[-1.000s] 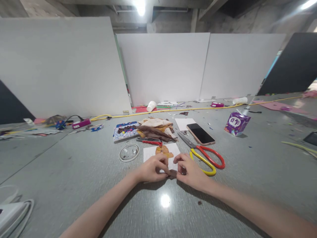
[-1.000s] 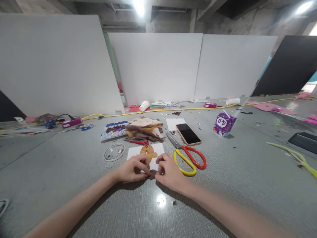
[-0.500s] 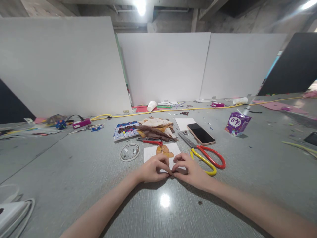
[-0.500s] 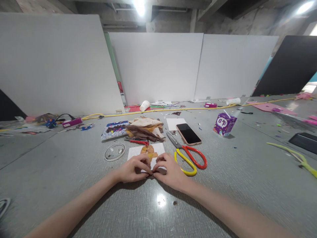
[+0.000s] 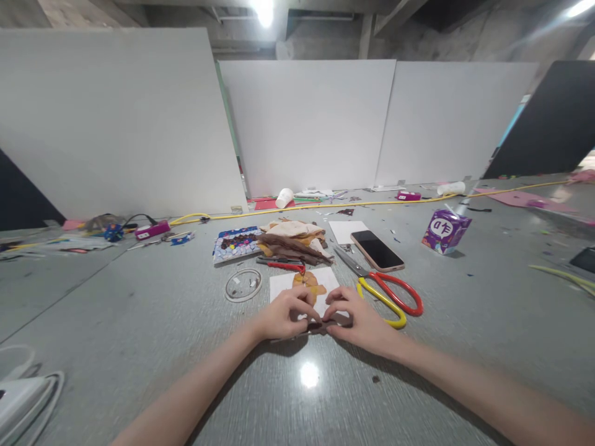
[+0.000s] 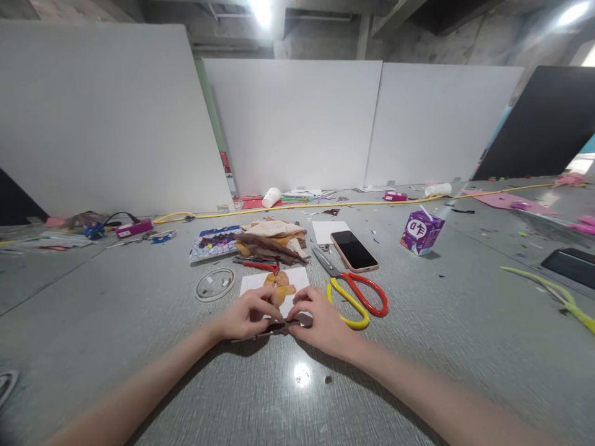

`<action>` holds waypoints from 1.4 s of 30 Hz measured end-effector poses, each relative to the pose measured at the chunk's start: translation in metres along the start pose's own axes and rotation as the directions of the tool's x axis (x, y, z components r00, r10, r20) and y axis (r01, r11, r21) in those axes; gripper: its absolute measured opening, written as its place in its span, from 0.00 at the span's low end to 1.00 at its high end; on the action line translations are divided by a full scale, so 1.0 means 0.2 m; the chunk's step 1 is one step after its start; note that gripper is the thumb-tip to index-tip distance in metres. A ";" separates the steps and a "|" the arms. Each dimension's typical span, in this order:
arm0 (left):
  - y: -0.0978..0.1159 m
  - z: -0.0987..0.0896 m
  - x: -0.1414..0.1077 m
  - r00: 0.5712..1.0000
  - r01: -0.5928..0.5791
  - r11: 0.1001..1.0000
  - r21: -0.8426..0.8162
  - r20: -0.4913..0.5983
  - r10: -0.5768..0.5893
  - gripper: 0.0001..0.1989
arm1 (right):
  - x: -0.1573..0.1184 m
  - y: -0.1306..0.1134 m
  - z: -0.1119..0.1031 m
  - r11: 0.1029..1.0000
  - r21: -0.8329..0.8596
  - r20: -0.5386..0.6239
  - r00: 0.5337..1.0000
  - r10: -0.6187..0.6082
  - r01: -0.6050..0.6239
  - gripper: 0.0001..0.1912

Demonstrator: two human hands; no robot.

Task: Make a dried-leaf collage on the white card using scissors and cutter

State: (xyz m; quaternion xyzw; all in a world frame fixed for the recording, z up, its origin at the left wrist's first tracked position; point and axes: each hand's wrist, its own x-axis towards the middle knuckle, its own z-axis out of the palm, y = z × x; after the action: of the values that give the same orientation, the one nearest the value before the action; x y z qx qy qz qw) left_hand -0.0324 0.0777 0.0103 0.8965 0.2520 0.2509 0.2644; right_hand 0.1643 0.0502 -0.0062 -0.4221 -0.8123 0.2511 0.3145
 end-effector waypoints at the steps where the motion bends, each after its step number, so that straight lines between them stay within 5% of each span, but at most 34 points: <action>1: 0.00 0.00 0.00 1.000 -0.001 1.000 0.025 0.018 0.001 0.14 | 0.00 0.00 0.00 1.000 0.004 0.005 1.000 0.003 -0.003 0.04; 12: 0.01 0.01 0.01 0.999 0.007 0.997 0.083 0.045 -0.011 0.14 | 0.00 0.00 -0.09 0.998 0.053 0.214 0.976 -0.036 0.025 0.13; 21: 0.01 0.02 0.01 0.998 0.034 0.999 0.037 0.047 -0.036 0.14 | 0.01 0.00 -0.08 0.999 0.026 0.174 0.984 -0.045 0.041 0.05; 42: 0.01 0.00 0.02 0.993 0.063 0.998 -0.028 0.103 -0.060 0.11 | 0.00 -0.03 -0.06 0.997 -0.012 0.124 0.990 -0.073 0.075 0.06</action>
State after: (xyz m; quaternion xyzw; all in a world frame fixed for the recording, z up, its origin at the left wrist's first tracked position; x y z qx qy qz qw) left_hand -0.0283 0.0782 0.0132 0.8955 0.2618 0.2006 0.2987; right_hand 0.1703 0.0494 0.0061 -0.3779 -0.8474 0.2579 0.2693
